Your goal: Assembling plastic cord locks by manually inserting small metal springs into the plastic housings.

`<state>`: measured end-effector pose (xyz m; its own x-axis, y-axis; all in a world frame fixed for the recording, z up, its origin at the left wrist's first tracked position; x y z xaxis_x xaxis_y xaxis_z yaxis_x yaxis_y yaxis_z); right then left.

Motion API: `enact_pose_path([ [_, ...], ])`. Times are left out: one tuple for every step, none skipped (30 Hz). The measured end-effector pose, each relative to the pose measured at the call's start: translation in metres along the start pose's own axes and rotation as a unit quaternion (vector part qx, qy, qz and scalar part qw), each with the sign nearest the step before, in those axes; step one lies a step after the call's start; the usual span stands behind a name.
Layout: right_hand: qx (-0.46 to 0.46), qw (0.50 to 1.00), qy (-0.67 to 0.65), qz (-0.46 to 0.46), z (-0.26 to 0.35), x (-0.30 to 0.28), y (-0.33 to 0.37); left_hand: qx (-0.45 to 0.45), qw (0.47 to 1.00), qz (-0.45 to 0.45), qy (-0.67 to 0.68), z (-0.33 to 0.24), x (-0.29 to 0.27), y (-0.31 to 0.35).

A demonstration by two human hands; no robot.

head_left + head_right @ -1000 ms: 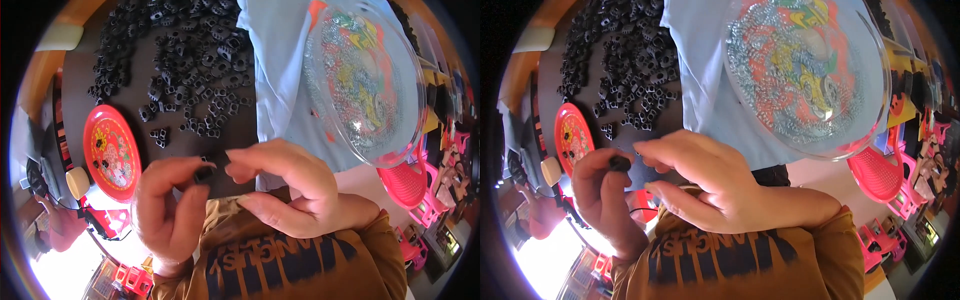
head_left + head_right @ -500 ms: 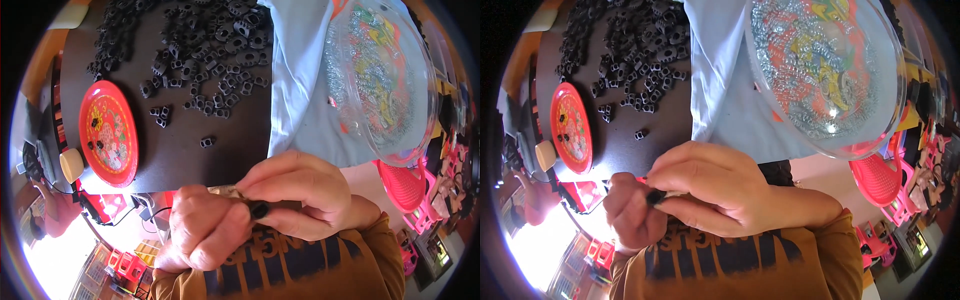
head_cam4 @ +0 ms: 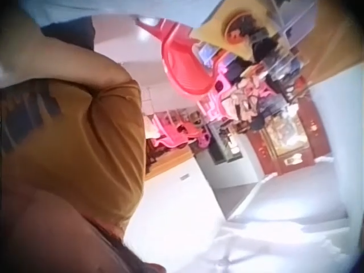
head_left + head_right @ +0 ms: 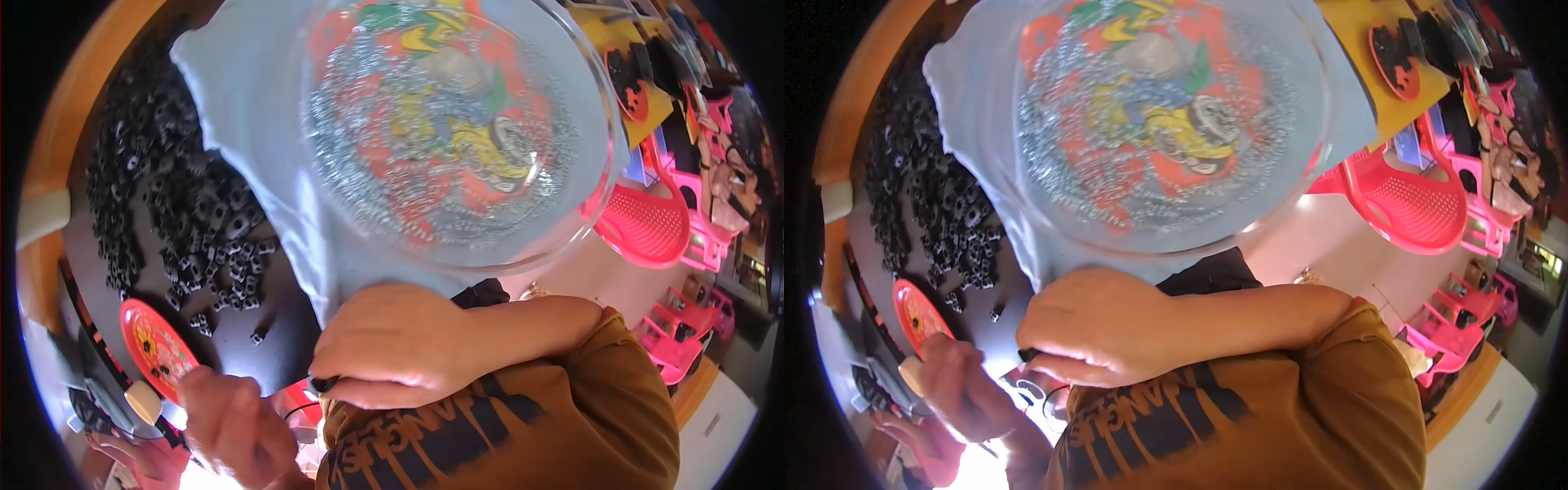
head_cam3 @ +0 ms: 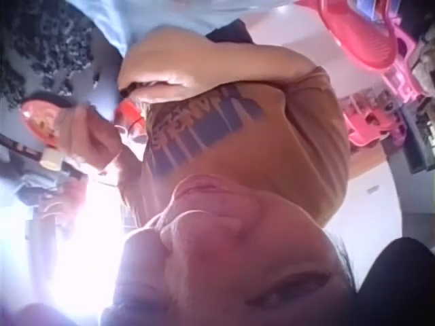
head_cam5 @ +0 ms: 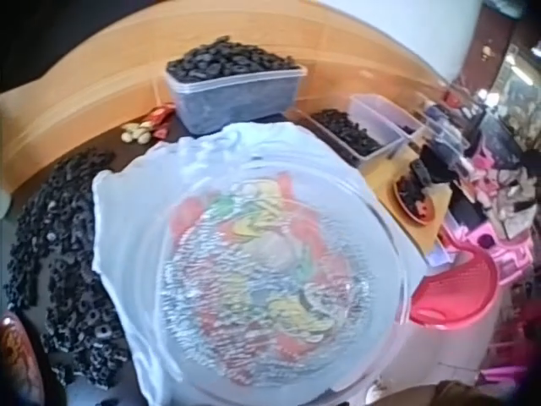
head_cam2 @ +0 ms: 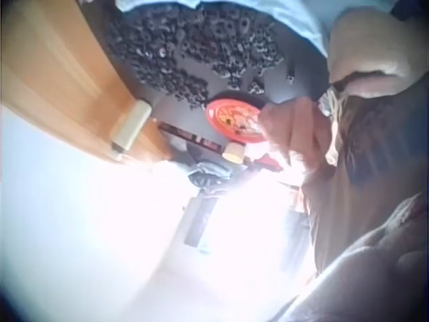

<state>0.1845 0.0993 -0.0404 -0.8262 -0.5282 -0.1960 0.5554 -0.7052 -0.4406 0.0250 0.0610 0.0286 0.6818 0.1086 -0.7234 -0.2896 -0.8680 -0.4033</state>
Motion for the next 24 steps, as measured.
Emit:
enact_pose_path([
  [-0.009, 1.000, 0.017, 0.001, -0.001, 0.001, 0.001, 0.030, 0.997, -0.032, -0.062, -0.005, 0.003, -0.010],
  [-0.009, 1.000, 0.017, 0.004, -0.001, 0.003, 0.002, 0.058, 0.989, -0.064, -0.122, -0.009, 0.005, -0.022],
  [-0.007, 1.000, 0.018, 0.008, -0.002, 0.004, 0.003, 0.059, 0.993, -0.026, -0.096, -0.004, 0.007, -0.039],
  [-0.011, 1.000, 0.024, 0.011, -0.002, 0.005, 0.003, 0.074, 0.995, 0.013, -0.066, -0.001, 0.009, -0.057],
  [-0.015, 0.999, 0.026, 0.015, -0.003, 0.006, 0.004, 0.060, 0.996, 0.038, -0.051, 0.000, 0.017, -0.073],
  [-0.020, 1.000, 0.009, 0.003, -0.004, 0.006, 0.004, 0.052, 0.996, 0.068, -0.029, 0.000, 0.028, -0.089],
  [-0.023, 1.000, -0.007, -0.008, -0.005, 0.006, 0.005, 0.070, 0.989, 0.121, -0.042, -0.005, 0.035, -0.103],
  [-0.024, 0.999, -0.023, -0.014, -0.006, 0.006, 0.006, 0.064, 0.982, 0.167, -0.065, -0.009, 0.045, -0.116],
  [-0.029, 0.999, -0.036, -0.021, -0.007, 0.006, 0.007, 0.082, 0.973, 0.207, -0.065, -0.014, 0.053, -0.126],
  [-0.033, 0.998, -0.047, -0.026, -0.008, 0.007, 0.007, 0.087, 0.965, 0.236, -0.076, -0.016, 0.064, -0.134],
  [-0.038, 0.997, -0.057, -0.030, -0.009, 0.007, 0.008, 0.067, 0.958, 0.268, -0.078, -0.016, 0.074, -0.141],
  [-0.041, 0.997, -0.058, -0.031, -0.010, 0.008, 0.008, 0.093, 0.946, 0.291, -0.109, -0.018, 0.083, -0.147],
  [-0.045, 0.997, -0.060, -0.032, -0.010, 0.008, 0.009, 0.093, 0.935, 0.317, -0.131, -0.018, 0.091, -0.150],
  [-0.046, 0.996, -0.062, -0.035, -0.010, 0.008, 0.009, 0.099, 0.922, 0.342, -0.154, -0.017, 0.098, -0.152],
  [-0.053, 0.996, -0.064, -0.031, -0.010, 0.009, 0.009, 0.090, 0.923, 0.345, -0.148, -0.015, 0.102, -0.155],
  [-0.055, 0.996, -0.067, -0.030, -0.010, 0.009, 0.009, 0.087, 0.923, 0.347, -0.142, -0.014, 0.107, -0.156],
  [-0.062, 0.996, -0.066, -0.029, -0.009, 0.008, 0.009, 0.081, 0.925, 0.347, -0.128, -0.013, 0.109, -0.158],
  [-0.063, 0.995, -0.064, -0.029, -0.010, 0.007, 0.008, 0.080, 0.924, 0.350, -0.132, -0.011, 0.111, -0.159],
  [-0.068, 0.995, -0.059, -0.029, -0.010, 0.006, 0.008, 0.075, 0.925, 0.351, -0.126, -0.010, 0.111, -0.160],
  [-0.073, 0.996, -0.049, -0.023, -0.010, 0.005, 0.008, 0.068, 0.926, 0.352, -0.120, -0.009, 0.112, -0.160],
  [-0.078, 0.996, -0.045, -0.018, -0.010, 0.004, 0.009, 0.063, 0.926, 0.352, -0.123, -0.008, 0.112, -0.160],
  [-0.083, 0.996, -0.035, -0.007, -0.010, 0.004, 0.009, 0.055, 0.926, 0.351, -0.125, -0.007, 0.111, -0.160],
  [-0.088, 0.996, -0.023, 0.000, -0.010, 0.004, 0.009, 0.046, 0.930, 0.342, -0.128, -0.007, 0.110, -0.158],
  [-0.087, 0.996, -0.027, 0.003, -0.010, 0.004, 0.009, 0.021, 0.944, 0.321, -0.074, -0.007, 0.108, -0.157],
])
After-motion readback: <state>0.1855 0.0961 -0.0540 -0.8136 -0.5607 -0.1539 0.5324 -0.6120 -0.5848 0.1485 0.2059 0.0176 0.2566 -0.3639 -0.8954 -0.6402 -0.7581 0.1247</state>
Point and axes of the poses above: each hand's wrist, its own y-axis away from the middle knuckle, its own x-axis out of the palm, z = x × y, the point moved 4 cm from there along -y, towards the middle knuckle, and after that the axes turned 5 degrees about y, right-handed, at the moved point
